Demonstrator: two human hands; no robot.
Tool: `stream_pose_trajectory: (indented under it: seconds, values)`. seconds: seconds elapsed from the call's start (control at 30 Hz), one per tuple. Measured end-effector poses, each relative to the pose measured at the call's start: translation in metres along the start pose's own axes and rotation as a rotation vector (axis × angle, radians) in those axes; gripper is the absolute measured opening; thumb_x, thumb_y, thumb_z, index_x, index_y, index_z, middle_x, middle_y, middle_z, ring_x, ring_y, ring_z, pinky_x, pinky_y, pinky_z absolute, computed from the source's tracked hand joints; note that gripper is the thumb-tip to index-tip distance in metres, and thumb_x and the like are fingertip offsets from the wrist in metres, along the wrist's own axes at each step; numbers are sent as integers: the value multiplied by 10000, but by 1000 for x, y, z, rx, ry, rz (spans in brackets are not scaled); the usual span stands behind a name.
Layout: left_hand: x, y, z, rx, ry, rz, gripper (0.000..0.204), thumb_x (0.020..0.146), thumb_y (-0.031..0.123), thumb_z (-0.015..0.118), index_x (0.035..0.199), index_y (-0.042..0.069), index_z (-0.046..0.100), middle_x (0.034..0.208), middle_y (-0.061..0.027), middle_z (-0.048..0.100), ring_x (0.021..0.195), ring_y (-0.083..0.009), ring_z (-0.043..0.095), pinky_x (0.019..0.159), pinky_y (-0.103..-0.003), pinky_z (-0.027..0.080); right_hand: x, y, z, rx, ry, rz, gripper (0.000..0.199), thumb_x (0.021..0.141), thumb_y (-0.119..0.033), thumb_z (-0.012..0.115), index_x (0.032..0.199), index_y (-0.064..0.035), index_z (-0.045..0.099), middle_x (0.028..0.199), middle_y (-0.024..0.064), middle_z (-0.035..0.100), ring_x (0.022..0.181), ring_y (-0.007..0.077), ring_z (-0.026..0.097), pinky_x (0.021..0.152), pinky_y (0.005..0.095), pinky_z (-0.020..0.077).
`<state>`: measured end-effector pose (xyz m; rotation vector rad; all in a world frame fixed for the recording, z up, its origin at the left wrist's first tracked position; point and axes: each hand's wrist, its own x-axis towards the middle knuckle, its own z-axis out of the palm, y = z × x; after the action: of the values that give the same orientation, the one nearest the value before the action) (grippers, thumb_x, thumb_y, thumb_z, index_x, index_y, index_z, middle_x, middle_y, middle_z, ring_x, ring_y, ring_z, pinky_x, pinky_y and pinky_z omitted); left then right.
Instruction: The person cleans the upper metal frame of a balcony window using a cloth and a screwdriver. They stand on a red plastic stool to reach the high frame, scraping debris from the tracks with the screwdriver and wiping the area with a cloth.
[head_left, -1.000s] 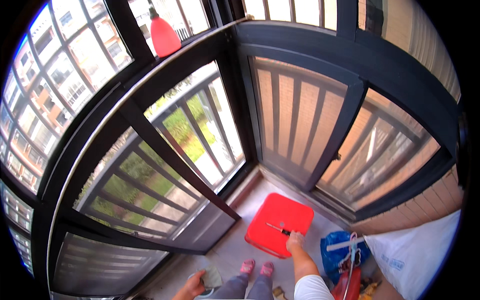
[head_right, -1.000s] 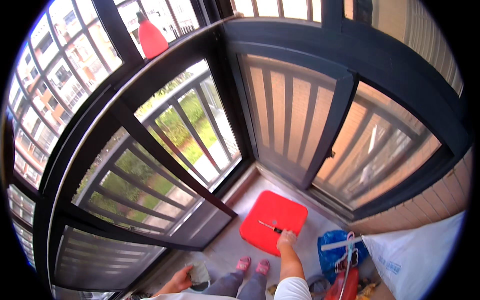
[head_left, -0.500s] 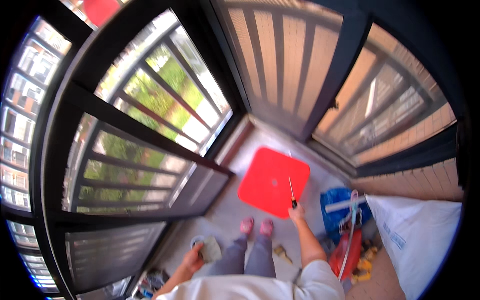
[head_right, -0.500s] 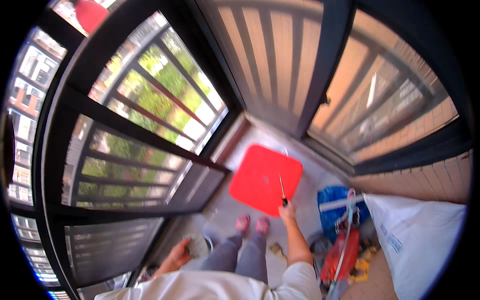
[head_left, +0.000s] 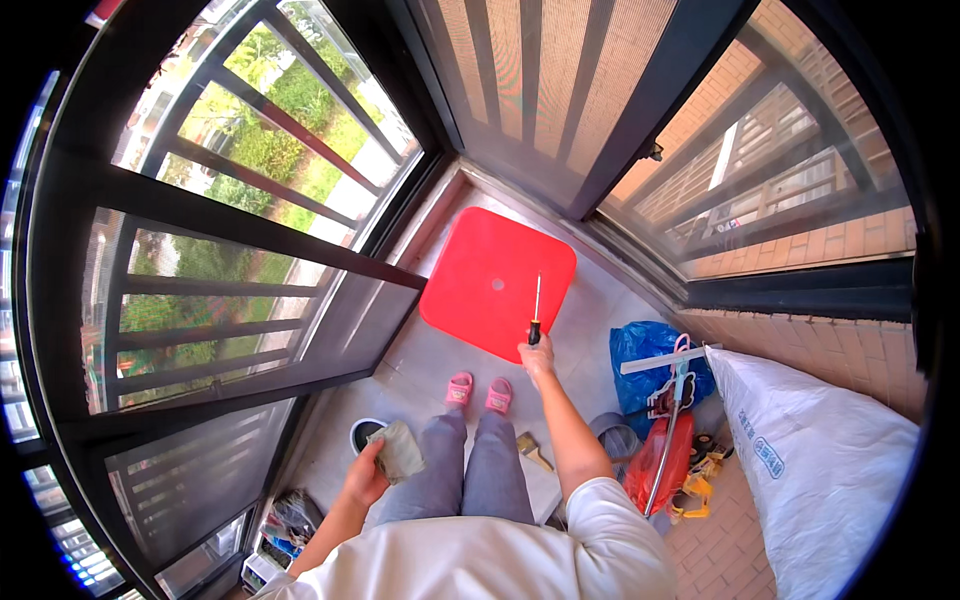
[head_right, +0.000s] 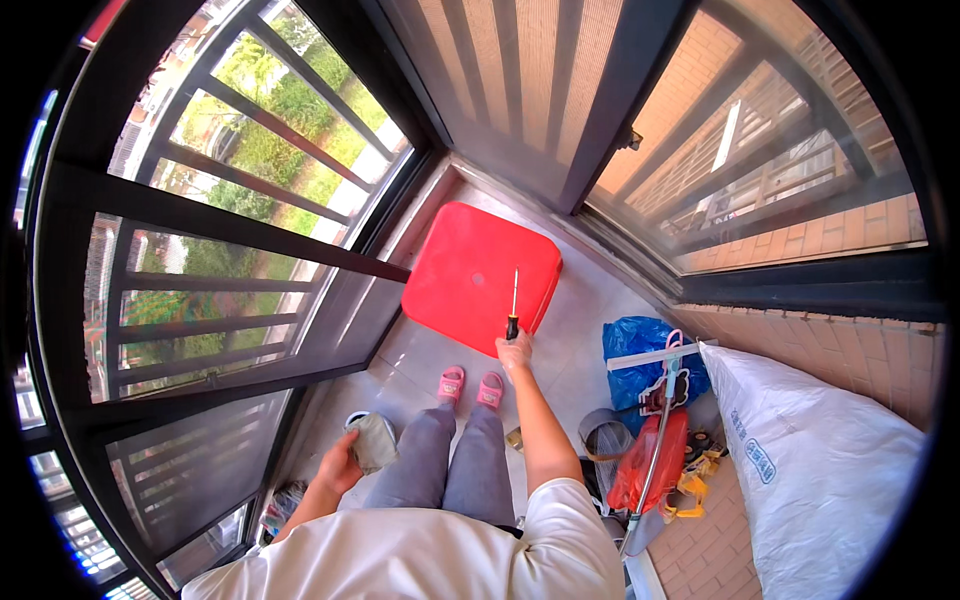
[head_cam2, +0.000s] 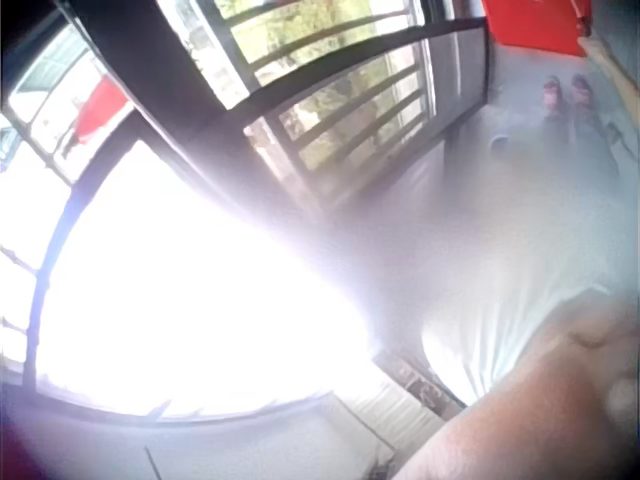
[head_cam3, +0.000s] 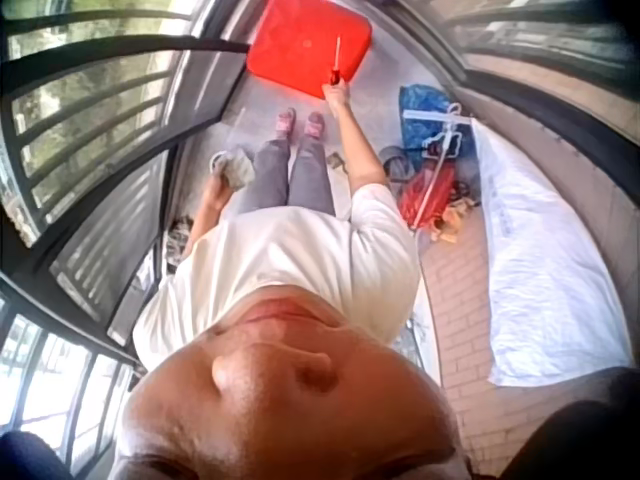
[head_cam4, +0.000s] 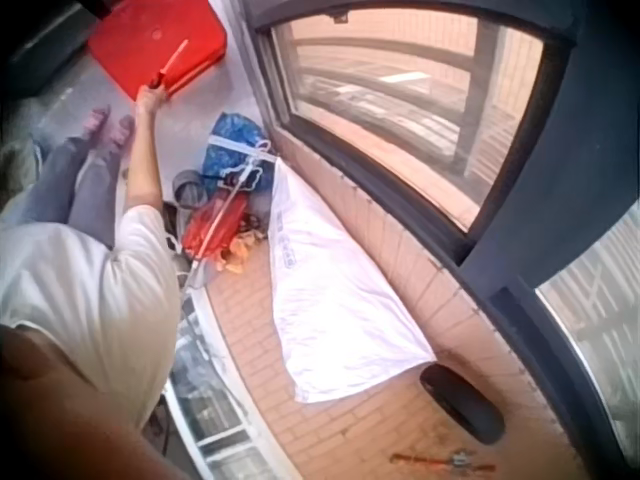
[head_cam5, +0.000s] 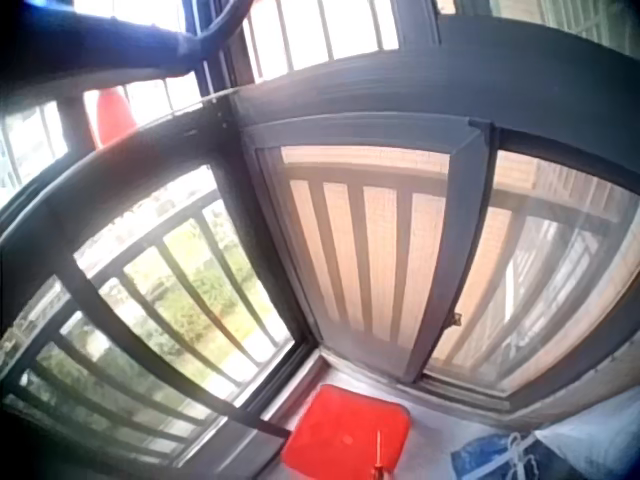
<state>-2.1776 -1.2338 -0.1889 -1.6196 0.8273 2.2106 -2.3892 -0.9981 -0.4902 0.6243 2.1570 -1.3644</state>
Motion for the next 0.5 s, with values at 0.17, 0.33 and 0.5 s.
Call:
stream_pose_trajectory:
  seconds: [0.17, 0.33, 0.5]
  values:
    - [1, 6, 10, -12, 3, 21, 337, 951, 245, 415, 1229, 68, 485, 1174, -75, 576, 1070, -247, 563, 937, -429, 435, -4, -18, -23, -89, -52, 34, 460, 661, -172, 640, 1073, 8, 543, 1079, 214, 543, 1083, 358, 483, 940, 409, 402]
    - [6, 9, 11, -19, 33, 48, 339, 948, 244, 414, 1222, 56, 483, 1172, -83, 573, 1071, -250, 562, 942, -438, 432, 1, -64, -53, -399, 26, -299, 565, 701, -105, 619, 1240, -22, 473, 1160, 214, 528, 1173, 351, 429, 1007, 376, 370]
    - [5, 9, 10, -41, -3, 69, 346, 951, 250, 411, 1229, 55, 477, 1184, -90, 568, 1079, -258, 558, 947, -435, 430, 9, -97, -37, -217, -41, 42, 655, 700, -122, 592, 1328, -75, 410, 1191, 221, 532, 1127, 348, 502, 982, 377, 391]
